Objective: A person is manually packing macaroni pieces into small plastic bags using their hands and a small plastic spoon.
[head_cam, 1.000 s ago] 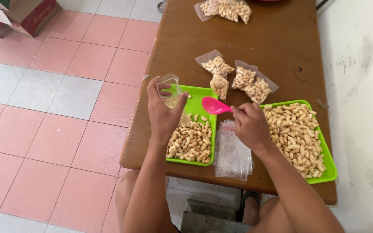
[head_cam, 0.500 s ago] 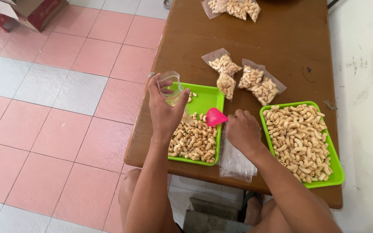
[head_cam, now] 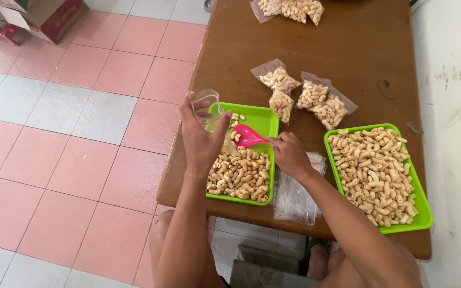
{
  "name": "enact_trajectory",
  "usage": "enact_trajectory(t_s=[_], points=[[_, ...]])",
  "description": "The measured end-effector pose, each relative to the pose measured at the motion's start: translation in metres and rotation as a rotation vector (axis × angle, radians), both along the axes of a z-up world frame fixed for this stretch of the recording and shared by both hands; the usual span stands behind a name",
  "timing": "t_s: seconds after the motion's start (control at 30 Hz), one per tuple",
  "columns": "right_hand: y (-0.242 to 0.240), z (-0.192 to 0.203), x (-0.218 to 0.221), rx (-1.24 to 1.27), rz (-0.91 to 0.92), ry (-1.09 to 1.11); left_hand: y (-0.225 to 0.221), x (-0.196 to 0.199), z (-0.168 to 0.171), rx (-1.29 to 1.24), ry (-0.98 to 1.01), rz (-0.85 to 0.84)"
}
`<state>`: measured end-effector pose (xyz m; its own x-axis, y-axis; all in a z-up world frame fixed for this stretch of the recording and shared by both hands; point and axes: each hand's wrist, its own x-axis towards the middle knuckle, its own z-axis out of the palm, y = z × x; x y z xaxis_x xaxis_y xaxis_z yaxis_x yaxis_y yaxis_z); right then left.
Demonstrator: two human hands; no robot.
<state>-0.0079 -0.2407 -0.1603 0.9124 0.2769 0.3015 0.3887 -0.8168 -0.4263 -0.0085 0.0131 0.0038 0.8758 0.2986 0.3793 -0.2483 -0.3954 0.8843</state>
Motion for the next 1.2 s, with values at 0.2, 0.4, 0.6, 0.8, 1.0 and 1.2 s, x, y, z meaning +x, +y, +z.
enact_trajectory(t_s=[0.2, 0.4, 0.6, 0.8, 1.0, 1.2], points=[[0.005, 0.0, 0.004, 0.041, 0.039, -0.017, 0.006, 0.006, -0.004, 0.016, -0.003, 0.017], [0.006, 0.018, 0.006, 0.108, 0.001, 0.135, 0.004, 0.007, -0.006, 0.022, -0.018, 0.01], [-0.002, 0.035, 0.003, 0.154, -0.105, 0.326, 0.003, 0.005, -0.003, 0.039, -0.018, 0.004], [-0.008, 0.067, -0.002, 0.193, -0.174, 0.306, 0.002, 0.002, -0.008, 0.085, 0.067, -0.06], [-0.029, 0.109, -0.011, 0.215, -0.245, 0.139, -0.003, -0.004, -0.009, 0.235, 0.288, -0.207], [-0.034, 0.149, -0.038, 0.207, -0.205, -0.234, -0.019, -0.006, -0.018, 0.425, 0.375, -0.352]])
